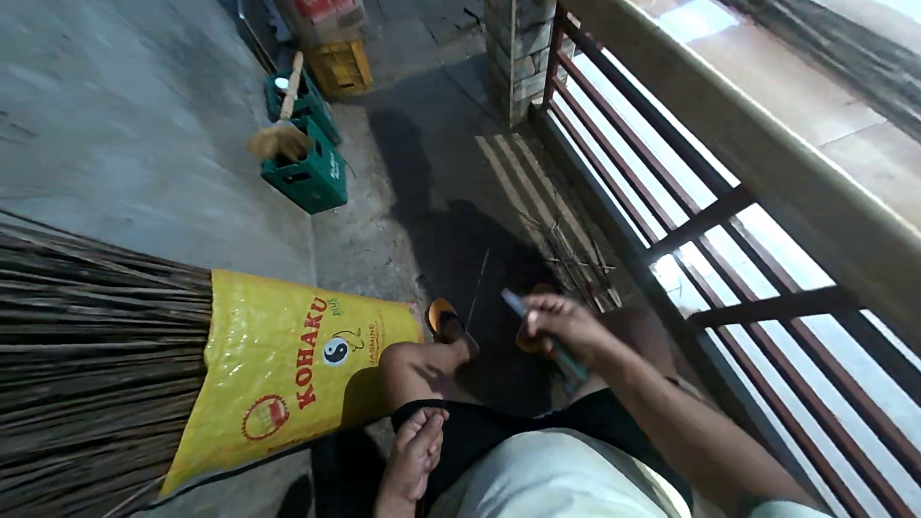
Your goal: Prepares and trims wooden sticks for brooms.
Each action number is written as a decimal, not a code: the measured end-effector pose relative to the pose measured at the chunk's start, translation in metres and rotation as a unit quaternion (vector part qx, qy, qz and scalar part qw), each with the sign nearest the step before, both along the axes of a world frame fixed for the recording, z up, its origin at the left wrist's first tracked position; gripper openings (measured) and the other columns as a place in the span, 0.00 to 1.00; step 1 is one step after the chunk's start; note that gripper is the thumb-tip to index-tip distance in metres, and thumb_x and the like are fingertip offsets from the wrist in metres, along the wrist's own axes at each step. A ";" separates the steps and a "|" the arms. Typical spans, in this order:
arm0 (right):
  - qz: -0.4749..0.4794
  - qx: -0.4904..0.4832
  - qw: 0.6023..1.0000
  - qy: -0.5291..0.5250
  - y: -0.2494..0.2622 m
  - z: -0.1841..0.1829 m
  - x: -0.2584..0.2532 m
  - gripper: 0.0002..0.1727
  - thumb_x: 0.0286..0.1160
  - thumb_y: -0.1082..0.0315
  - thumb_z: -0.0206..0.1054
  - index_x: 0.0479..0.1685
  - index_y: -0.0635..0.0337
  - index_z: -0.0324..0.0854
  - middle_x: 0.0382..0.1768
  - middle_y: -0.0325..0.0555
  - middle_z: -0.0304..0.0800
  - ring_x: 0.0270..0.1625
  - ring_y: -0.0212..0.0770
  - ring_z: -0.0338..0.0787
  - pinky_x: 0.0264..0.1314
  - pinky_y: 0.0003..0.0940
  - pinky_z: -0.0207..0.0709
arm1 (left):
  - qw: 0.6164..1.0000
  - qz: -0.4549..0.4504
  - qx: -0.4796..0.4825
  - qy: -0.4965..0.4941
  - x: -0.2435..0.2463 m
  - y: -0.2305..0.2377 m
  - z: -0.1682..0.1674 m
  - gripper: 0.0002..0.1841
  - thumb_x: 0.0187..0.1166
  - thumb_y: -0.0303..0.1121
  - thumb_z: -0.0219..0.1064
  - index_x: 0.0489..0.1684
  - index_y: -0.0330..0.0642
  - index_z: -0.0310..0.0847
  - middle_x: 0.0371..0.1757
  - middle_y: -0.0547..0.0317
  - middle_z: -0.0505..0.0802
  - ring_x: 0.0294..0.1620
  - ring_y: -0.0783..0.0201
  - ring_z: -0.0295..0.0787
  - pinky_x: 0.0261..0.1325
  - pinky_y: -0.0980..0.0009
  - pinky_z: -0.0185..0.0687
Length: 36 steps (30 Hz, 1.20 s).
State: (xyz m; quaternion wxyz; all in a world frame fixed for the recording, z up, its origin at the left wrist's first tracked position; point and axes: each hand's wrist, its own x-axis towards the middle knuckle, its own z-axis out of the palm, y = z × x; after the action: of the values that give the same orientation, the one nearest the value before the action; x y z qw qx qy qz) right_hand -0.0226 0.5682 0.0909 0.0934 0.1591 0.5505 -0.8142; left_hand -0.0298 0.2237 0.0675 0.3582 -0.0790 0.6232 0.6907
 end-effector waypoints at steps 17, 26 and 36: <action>0.190 -0.167 0.967 -0.012 -0.072 -0.019 0.007 0.07 0.81 0.70 0.64 0.49 0.60 0.85 0.27 0.36 0.90 0.17 0.24 0.80 0.18 0.19 0.75 | 0.994 -0.085 0.066 0.017 -0.007 0.026 0.014 0.06 0.80 0.35 0.65 0.41 0.50 0.89 0.12 0.78 0.72 0.09 0.84 0.63 0.13 0.86 0.60; -0.127 -0.030 0.991 -0.006 0.056 -0.007 -0.009 0.11 0.88 0.70 0.53 0.42 0.56 0.82 0.18 0.30 0.79 0.13 0.21 0.72 0.15 0.15 0.69 | 0.997 -0.070 0.028 -0.010 -0.003 -0.010 0.011 0.05 0.78 0.33 0.66 0.40 0.50 0.89 0.11 0.78 0.73 0.09 0.84 0.62 0.13 0.87 0.59; 0.082 -0.065 0.994 0.025 -0.025 0.000 0.016 0.26 0.78 0.65 0.66 0.76 0.59 0.74 0.32 0.34 0.89 0.19 0.25 0.79 0.19 0.21 0.75 | 0.997 -0.058 0.044 0.009 -0.023 0.041 0.019 0.10 0.85 0.31 0.55 0.46 0.44 0.84 0.14 0.75 0.75 0.10 0.82 0.64 0.13 0.86 0.61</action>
State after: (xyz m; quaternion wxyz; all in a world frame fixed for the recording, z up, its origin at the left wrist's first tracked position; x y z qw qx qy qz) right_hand -0.0066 0.5429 0.0912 0.1567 0.0864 0.5094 -0.8417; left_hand -0.0528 0.2646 0.0863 0.3948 -0.0209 0.5992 0.6962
